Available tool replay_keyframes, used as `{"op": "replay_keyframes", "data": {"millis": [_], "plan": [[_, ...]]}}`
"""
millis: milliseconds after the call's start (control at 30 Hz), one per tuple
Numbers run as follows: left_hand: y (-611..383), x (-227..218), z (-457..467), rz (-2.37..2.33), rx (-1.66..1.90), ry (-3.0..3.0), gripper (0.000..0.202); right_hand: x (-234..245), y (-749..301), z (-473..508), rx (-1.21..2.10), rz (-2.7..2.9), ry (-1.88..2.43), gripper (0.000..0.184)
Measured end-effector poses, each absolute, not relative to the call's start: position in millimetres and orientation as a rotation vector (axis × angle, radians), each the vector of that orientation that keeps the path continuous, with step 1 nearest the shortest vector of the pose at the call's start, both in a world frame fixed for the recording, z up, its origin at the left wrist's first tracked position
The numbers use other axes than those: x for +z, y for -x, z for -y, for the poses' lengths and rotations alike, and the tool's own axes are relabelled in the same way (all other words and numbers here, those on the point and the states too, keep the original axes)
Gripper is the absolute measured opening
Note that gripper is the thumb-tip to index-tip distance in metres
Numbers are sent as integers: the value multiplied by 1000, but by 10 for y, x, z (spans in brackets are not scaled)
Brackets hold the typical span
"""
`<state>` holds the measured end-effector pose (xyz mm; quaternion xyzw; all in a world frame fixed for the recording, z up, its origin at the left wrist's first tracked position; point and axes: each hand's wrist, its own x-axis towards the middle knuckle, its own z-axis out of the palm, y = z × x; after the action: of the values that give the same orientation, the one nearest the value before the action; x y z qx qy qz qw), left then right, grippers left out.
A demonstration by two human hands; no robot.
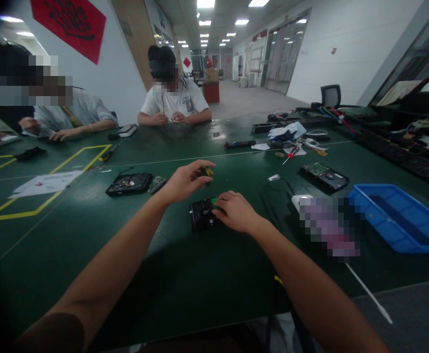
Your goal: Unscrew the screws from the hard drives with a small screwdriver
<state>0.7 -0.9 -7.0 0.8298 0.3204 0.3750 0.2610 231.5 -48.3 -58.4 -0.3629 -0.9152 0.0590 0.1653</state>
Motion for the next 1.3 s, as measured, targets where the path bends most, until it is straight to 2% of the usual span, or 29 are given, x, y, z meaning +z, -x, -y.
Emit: {"op": "replay_keyframes", "data": {"millis": [200,467,600,867,967,1133,1300], "plan": [[19,-63,18,-726,918,-2144,61,-594,-2322,474,157,2605,1036,31],[-3,-82,-20,-1009,1106,-2462,58,-599,-2324,473,147,2610,1044,31],[-23,-116,-14,-862,1068,-2404,66,-601,-2320,472,170,2605,1037,30],[-45,-95,-3,-992,1133,-2522,49,-591,-2322,472,161,2615,1029,31],[-51,-98,-6,-1019,1140,-2503,51,-593,-2324,475,151,2611,1034,31],[-12,-90,-3,-924,1016,-2442,68,-593,-2320,473,141,2628,1030,32],[-50,-90,10,-1078,1075,-2515,56,-584,-2318,476,139,2631,1044,32]]}}
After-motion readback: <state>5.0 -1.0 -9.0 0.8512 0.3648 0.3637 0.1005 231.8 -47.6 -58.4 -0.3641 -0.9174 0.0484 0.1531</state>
